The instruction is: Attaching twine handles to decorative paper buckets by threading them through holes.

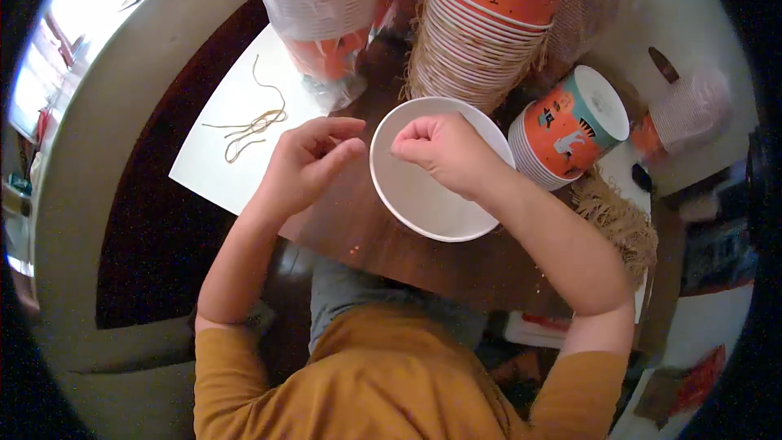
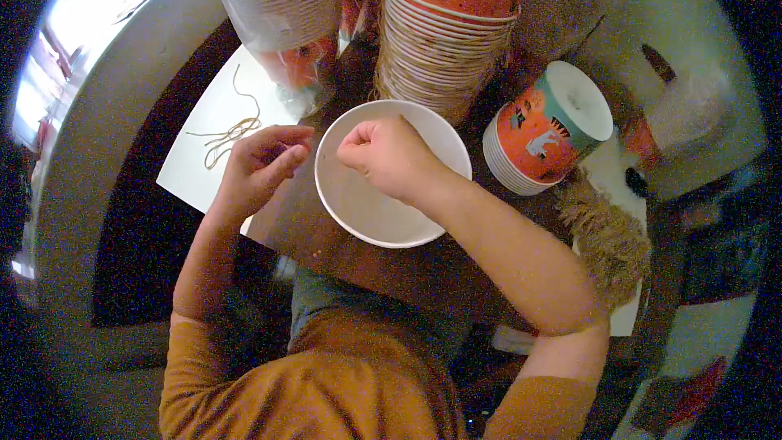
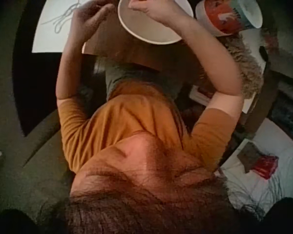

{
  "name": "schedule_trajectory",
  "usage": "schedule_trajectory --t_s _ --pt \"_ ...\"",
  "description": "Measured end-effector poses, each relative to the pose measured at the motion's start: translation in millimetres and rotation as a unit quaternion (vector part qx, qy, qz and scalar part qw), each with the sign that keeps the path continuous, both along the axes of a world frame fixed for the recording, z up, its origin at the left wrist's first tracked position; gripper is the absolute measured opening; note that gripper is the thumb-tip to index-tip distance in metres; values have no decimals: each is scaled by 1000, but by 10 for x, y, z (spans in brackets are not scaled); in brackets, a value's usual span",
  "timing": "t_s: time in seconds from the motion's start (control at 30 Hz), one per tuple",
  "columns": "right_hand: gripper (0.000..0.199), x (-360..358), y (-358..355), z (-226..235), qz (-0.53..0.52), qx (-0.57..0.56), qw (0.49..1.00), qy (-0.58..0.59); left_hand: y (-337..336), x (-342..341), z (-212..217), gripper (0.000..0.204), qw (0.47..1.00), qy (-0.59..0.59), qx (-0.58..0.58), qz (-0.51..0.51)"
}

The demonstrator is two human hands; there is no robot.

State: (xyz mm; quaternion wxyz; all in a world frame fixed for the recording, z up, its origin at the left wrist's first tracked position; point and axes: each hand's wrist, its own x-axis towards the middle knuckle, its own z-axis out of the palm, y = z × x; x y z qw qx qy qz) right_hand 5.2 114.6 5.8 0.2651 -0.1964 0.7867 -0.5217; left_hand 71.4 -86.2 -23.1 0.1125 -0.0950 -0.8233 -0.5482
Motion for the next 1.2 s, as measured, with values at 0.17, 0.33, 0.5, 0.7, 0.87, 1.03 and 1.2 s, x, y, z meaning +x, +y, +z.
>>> schedule_trajectory --t_s 0.17,0.33,0.5,0.7,0.87,1.03,1.2 --pt "14 38 -63 -20 -36 40 998 -14 102 -30 -161 21 980 -100 171 -23" --pt "14 46 -64 -64 -34 -8 999 -1 153 15 -150 18 990 -88 113 -4" --pt "14 50 -69 -118 -32 -18 999 12 199 61 -129 15 999 -19 28 24" --pt "13 51 -67 -175 -26 -22 999 18 192 56 -165 16 999 -4 -11 47" --pt "12 53 -66 -183 -21 -39 999 11 198 59 -169 17 999 -4 -5 46" --pt "13 51 -89 -196 -21 -24 999 16 195 56 -186 16 999 -8 4 46" --pt "14 54 -95 -191 -28 -20 999 23 214 64 -137 17 998 16 -44 47"
